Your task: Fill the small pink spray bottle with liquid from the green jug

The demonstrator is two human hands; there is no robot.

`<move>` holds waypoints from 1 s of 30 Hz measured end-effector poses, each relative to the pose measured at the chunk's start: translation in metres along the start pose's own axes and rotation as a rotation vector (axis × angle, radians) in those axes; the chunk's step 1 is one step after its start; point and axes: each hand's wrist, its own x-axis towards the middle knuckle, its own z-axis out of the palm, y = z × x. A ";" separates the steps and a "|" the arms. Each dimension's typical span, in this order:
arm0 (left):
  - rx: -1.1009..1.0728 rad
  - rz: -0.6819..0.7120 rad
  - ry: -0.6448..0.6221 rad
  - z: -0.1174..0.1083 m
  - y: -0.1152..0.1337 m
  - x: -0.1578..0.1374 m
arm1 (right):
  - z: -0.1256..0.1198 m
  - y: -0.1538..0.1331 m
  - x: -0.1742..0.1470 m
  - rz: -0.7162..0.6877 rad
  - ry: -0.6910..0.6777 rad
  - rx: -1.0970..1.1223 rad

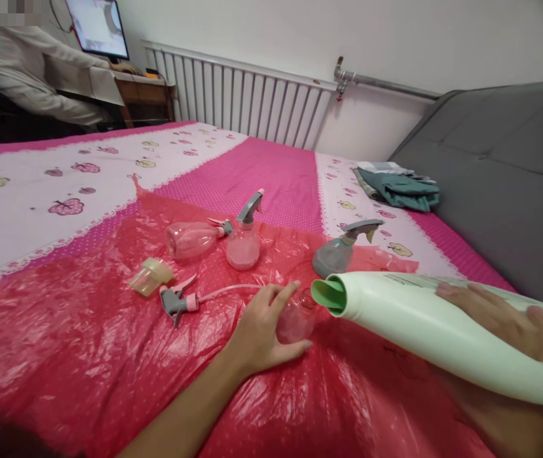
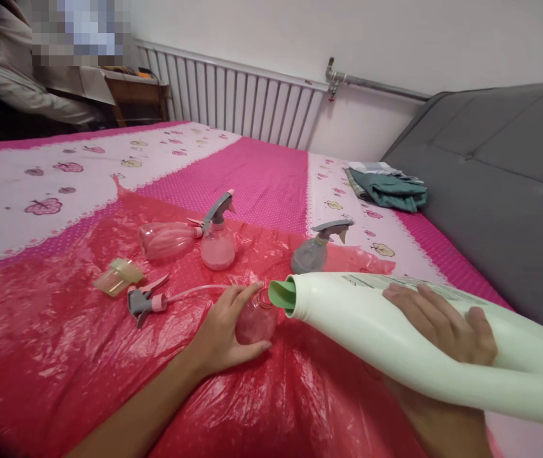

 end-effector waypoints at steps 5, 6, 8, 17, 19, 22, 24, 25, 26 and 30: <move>-0.001 0.002 -0.005 -0.001 0.001 0.000 | -0.009 0.000 0.004 0.018 -0.038 -0.011; -0.002 0.002 -0.006 -0.001 0.002 0.000 | -0.009 0.003 0.004 -0.001 -0.029 -0.029; 0.000 0.003 -0.009 -0.001 0.002 0.001 | -0.008 0.009 0.005 -0.075 0.007 -0.048; -0.005 0.002 -0.020 -0.001 0.002 0.001 | -0.011 0.014 0.010 -0.118 -0.017 -0.014; -0.006 0.007 -0.021 -0.001 0.002 0.001 | -0.011 0.015 0.011 -0.145 0.002 -0.014; -0.004 0.013 -0.013 -0.001 0.001 0.001 | -0.012 0.015 0.015 -0.165 -0.008 -0.033; -0.001 0.013 -0.009 -0.001 0.001 0.001 | -0.013 0.013 0.018 -0.184 0.002 -0.046; 0.001 0.013 -0.008 -0.002 0.002 0.001 | -0.014 0.012 0.019 -0.190 0.001 -0.049; 0.002 0.013 -0.008 -0.002 0.002 0.001 | -0.014 0.011 0.021 -0.189 0.002 -0.049; 0.001 0.015 -0.008 -0.002 0.003 0.001 | -0.014 0.010 0.020 -0.153 -0.027 -0.023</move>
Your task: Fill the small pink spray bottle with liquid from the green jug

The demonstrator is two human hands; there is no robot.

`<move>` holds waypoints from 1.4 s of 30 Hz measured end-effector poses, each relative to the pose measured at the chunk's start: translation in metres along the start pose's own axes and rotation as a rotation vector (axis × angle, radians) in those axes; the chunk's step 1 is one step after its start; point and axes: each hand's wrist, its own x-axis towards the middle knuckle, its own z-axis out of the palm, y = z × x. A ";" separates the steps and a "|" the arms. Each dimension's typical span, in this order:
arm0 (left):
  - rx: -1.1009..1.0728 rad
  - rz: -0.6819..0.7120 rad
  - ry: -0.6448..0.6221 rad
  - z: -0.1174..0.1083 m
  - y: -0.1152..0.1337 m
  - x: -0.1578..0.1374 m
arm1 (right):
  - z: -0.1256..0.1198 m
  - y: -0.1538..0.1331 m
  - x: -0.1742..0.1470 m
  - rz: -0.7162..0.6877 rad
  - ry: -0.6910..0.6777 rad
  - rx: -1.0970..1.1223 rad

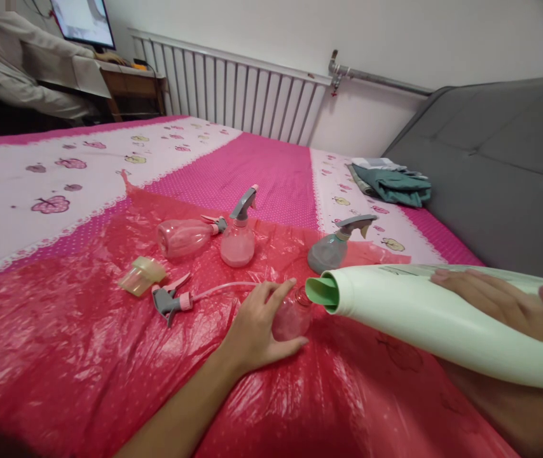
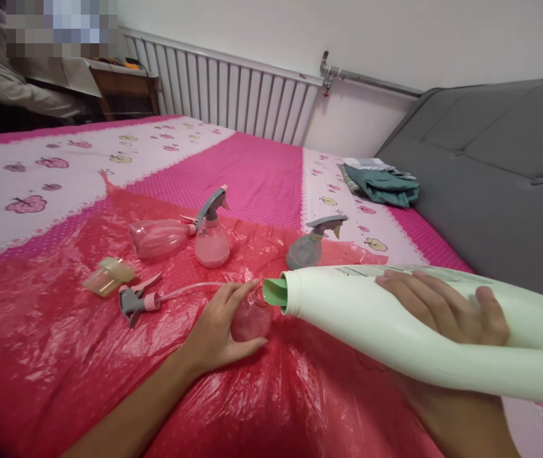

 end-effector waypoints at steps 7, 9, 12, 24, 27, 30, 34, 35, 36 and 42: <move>0.004 -0.001 -0.007 0.001 -0.001 0.000 | -0.001 0.003 -0.006 0.028 -0.007 0.019; 0.001 -0.001 -0.009 0.001 -0.001 0.000 | -0.002 0.002 -0.006 0.036 -0.007 0.022; 0.003 0.003 -0.010 0.001 -0.001 0.000 | -0.003 0.001 -0.005 0.044 -0.007 0.023; 0.009 0.006 -0.001 0.001 -0.001 0.000 | -0.003 0.002 -0.004 0.036 -0.012 0.019; 0.011 0.010 0.002 0.001 -0.001 0.000 | -0.004 0.002 -0.003 0.039 -0.004 0.010; 0.013 0.010 0.005 0.001 0.000 0.000 | -0.005 0.002 -0.002 0.031 -0.008 0.013; 0.007 0.005 0.002 0.001 0.000 0.000 | -0.005 0.002 -0.001 0.028 -0.011 0.020; 0.007 0.006 0.003 0.001 0.000 0.000 | -0.005 0.002 -0.001 0.032 -0.007 0.020; 0.009 0.006 0.003 0.002 -0.001 0.000 | -0.004 0.002 -0.002 0.038 -0.007 0.018; 0.024 0.005 -0.004 0.002 0.000 0.000 | -0.002 0.004 -0.003 0.023 0.000 -0.003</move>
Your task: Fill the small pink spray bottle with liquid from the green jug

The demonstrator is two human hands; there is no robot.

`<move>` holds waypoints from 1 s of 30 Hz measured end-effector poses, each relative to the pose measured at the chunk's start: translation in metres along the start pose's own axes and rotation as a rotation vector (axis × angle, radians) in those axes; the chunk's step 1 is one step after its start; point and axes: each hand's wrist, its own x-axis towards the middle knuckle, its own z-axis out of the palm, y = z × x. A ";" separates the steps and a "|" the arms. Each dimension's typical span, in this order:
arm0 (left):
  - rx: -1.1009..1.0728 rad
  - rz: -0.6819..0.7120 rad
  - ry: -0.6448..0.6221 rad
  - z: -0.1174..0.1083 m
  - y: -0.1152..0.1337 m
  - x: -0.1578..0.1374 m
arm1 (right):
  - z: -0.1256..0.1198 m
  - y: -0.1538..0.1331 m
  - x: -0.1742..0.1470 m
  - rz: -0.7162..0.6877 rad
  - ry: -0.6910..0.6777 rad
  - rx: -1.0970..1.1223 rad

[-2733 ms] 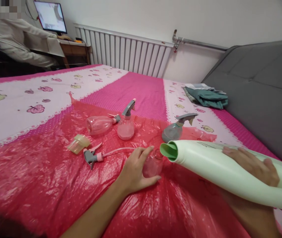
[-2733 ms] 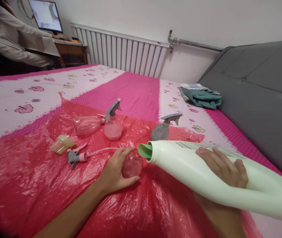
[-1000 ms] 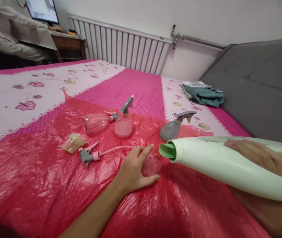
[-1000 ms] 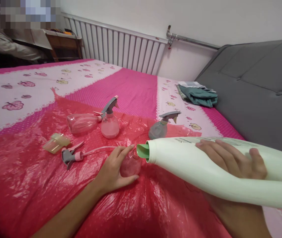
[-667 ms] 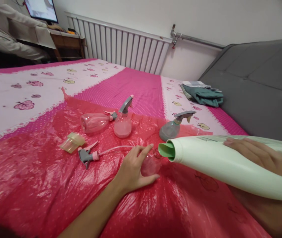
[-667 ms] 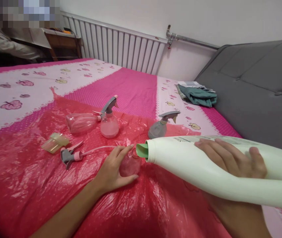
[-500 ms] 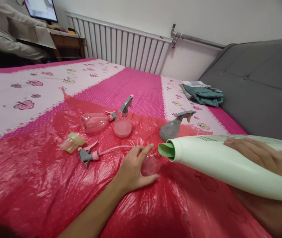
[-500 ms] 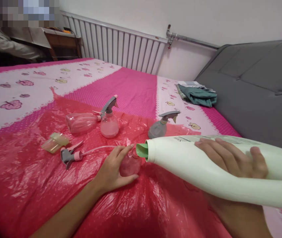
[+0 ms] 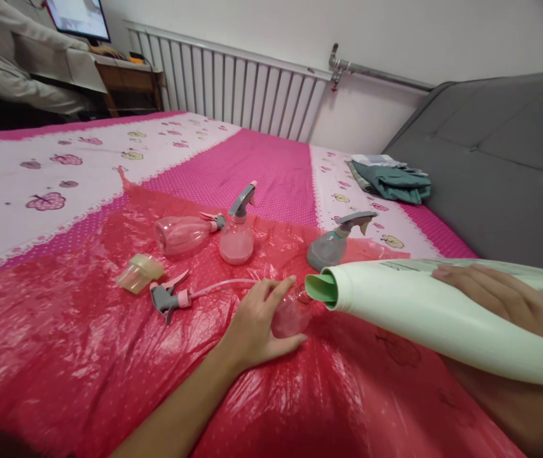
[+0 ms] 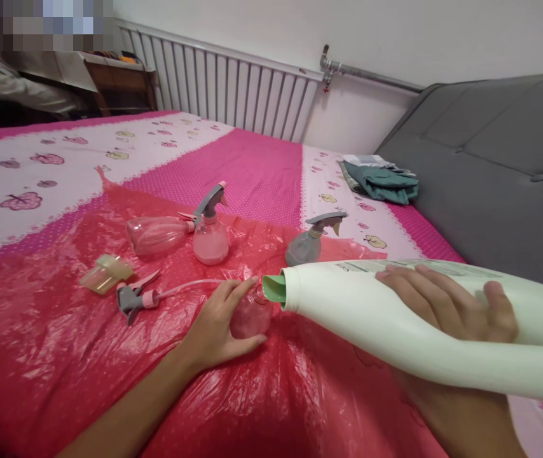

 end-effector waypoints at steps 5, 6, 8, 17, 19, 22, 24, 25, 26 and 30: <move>-0.017 0.007 0.001 -0.001 0.000 0.000 | 0.000 0.001 0.001 -0.009 0.021 -0.017; -0.016 0.008 0.000 -0.001 0.000 0.000 | 0.000 0.001 0.001 -0.005 0.015 -0.017; -0.013 0.010 -0.002 -0.001 -0.001 0.000 | -0.001 0.001 0.001 -0.003 0.009 -0.019; 0.010 0.014 0.002 0.000 -0.001 0.000 | 0.001 0.003 -0.001 0.001 0.028 -0.033; 0.012 0.017 0.004 0.000 -0.001 0.000 | 0.002 0.003 -0.001 -0.016 0.041 -0.042; 0.013 0.021 0.004 0.000 -0.001 0.000 | 0.000 0.004 0.001 -0.036 0.040 -0.045; 0.013 0.022 0.006 0.000 -0.001 0.000 | -0.002 0.003 0.003 -0.032 0.029 -0.049; 0.013 0.021 0.006 0.000 -0.001 0.001 | -0.003 0.002 0.003 -0.037 0.031 -0.049; 0.012 0.020 0.005 0.000 -0.001 0.001 | -0.003 0.002 0.004 -0.031 0.016 -0.048; 0.006 0.014 0.002 -0.001 -0.001 0.001 | -0.003 0.000 0.004 -0.010 0.000 -0.033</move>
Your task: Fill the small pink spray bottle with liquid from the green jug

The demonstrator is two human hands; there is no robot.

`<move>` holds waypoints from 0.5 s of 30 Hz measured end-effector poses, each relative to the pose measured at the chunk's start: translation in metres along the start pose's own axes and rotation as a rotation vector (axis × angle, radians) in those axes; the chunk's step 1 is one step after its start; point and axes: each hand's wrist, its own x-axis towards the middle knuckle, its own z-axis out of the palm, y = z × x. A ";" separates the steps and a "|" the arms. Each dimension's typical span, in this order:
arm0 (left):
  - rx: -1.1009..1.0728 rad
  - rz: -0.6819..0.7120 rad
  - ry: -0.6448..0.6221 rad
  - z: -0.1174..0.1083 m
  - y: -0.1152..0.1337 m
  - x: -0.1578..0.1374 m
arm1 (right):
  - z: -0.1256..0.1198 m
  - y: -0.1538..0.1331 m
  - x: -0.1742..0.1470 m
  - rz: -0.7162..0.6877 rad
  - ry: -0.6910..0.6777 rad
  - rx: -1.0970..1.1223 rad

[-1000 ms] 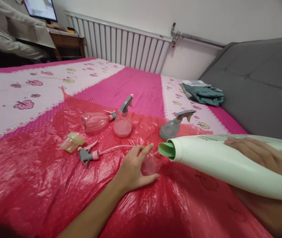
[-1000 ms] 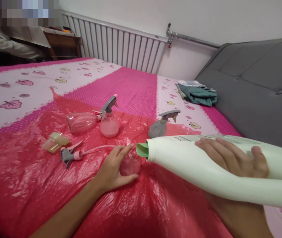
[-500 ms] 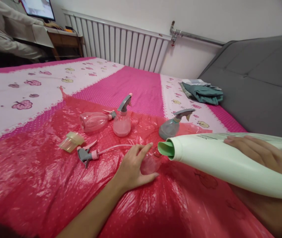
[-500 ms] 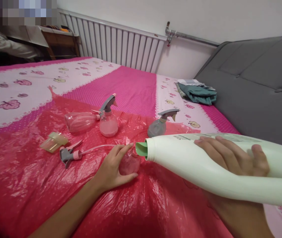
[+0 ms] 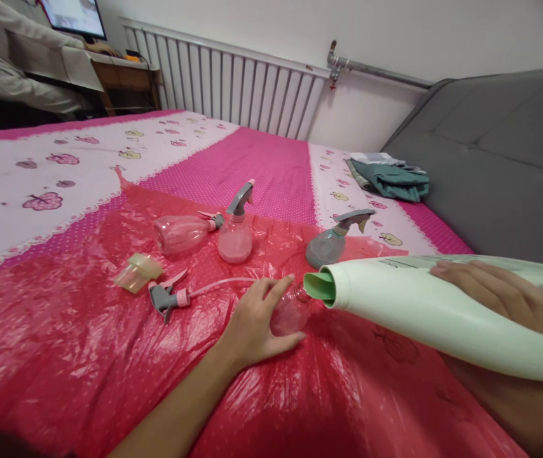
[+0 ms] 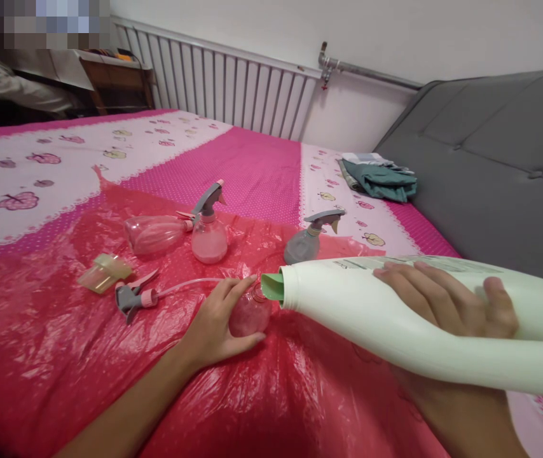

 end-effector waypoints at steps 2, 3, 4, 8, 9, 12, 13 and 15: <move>-0.001 0.002 0.000 0.000 0.000 0.000 | 0.001 0.000 -0.001 0.003 0.009 0.000; 0.000 0.003 0.000 -0.001 0.000 0.000 | 0.001 0.000 -0.002 -0.004 0.019 0.002; 0.001 0.003 0.000 -0.001 0.000 0.000 | 0.002 0.001 -0.002 -0.002 0.014 0.003; 0.005 0.003 0.000 0.000 0.000 0.000 | 0.003 0.002 -0.002 -0.022 0.024 -0.003; 0.006 0.003 0.000 0.000 0.000 0.000 | 0.003 0.002 -0.002 -0.026 0.029 -0.007; 0.009 0.007 0.001 0.000 -0.001 0.000 | 0.002 0.001 0.001 -0.037 0.016 -0.016; 0.008 0.008 0.002 0.000 -0.001 0.000 | 0.001 0.001 0.001 -0.033 0.001 -0.017; 0.009 0.011 0.005 0.000 -0.001 0.000 | 0.001 0.001 0.001 -0.005 -0.021 -0.017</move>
